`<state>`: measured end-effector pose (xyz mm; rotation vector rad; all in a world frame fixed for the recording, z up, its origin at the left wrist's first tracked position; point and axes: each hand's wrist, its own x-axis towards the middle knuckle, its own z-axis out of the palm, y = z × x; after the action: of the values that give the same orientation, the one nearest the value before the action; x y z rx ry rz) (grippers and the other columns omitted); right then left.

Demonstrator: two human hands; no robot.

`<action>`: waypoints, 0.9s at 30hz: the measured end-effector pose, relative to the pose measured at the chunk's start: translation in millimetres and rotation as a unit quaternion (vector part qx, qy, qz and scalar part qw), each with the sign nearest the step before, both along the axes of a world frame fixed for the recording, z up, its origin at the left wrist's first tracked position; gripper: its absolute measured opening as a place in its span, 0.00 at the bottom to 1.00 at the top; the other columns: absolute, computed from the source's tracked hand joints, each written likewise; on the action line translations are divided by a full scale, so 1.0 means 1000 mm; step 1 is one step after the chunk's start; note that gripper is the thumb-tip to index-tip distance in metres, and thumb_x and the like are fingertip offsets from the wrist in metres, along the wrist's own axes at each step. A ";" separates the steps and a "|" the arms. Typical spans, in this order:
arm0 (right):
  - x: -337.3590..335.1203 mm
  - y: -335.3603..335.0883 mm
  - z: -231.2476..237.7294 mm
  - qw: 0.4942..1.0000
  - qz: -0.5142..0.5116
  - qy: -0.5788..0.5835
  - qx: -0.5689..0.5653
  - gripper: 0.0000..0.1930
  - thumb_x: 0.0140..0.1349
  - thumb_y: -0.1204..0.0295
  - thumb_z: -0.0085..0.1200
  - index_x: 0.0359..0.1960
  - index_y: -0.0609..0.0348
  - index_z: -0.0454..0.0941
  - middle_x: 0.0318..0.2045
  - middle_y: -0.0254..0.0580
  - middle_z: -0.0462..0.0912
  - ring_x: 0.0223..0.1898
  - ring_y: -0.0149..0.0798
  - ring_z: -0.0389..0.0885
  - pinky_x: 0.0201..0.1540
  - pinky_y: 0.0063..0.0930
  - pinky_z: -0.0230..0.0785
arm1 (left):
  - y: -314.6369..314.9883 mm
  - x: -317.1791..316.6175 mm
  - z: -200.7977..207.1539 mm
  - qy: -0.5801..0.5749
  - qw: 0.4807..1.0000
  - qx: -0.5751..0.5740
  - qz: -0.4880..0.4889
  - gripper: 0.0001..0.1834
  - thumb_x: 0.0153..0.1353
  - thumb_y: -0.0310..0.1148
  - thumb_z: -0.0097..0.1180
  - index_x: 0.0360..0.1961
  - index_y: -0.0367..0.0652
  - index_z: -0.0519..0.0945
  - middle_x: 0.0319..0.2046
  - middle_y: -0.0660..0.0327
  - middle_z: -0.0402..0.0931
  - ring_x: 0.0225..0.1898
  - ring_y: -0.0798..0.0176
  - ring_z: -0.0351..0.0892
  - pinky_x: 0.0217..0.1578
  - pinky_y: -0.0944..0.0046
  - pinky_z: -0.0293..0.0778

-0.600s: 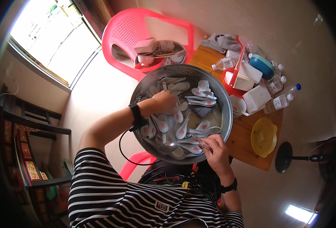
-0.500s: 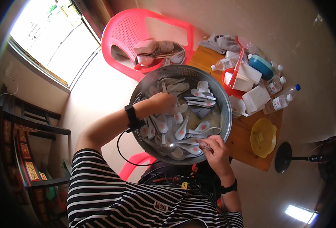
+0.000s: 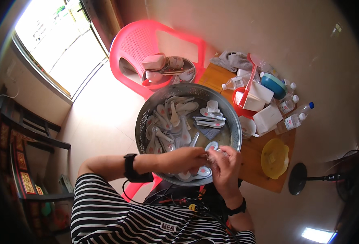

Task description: Cleaning a large quantity of plastic spoons in a basin of water using a pink cloth.

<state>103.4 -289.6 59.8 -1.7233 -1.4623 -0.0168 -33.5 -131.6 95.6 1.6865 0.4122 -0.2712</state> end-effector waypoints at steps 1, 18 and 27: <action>0.003 -0.001 0.000 0.999 -0.039 0.010 -0.003 0.13 0.62 0.74 0.63 0.49 0.56 0.83 0.49 0.48 0.75 0.47 0.48 0.73 0.52 0.38 0.67 | -0.004 -0.004 0.003 0.001 0.999 -0.032 0.009 0.14 0.72 0.39 0.52 0.44 0.37 0.74 0.27 0.60 0.78 0.27 0.65 0.78 0.29 0.64 0.73; -0.003 -0.008 0.010 0.996 0.043 -0.082 -0.001 0.20 0.59 0.73 0.63 0.55 0.54 0.82 0.51 0.44 0.75 0.50 0.47 0.72 0.56 0.40 0.65 | -0.025 -0.021 -0.029 -0.063 0.979 -0.143 0.134 0.13 0.79 0.39 0.41 0.46 0.39 0.70 0.28 0.66 0.71 0.28 0.73 0.70 0.31 0.71 0.69; 0.013 -0.010 -0.007 0.940 -0.001 0.340 -0.012 0.16 0.73 0.65 0.53 0.55 0.63 0.78 0.39 0.35 0.78 0.38 0.26 0.75 0.47 0.22 0.70 | -0.024 -0.021 -0.019 -0.110 0.985 -0.123 0.059 0.15 0.80 0.40 0.39 0.52 0.40 0.69 0.30 0.65 0.70 0.29 0.72 0.70 0.33 0.68 0.71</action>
<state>116.7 -299.9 52.9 -1.5264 -0.9412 0.5451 -54.7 -155.8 77.0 1.4256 0.2992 -0.0449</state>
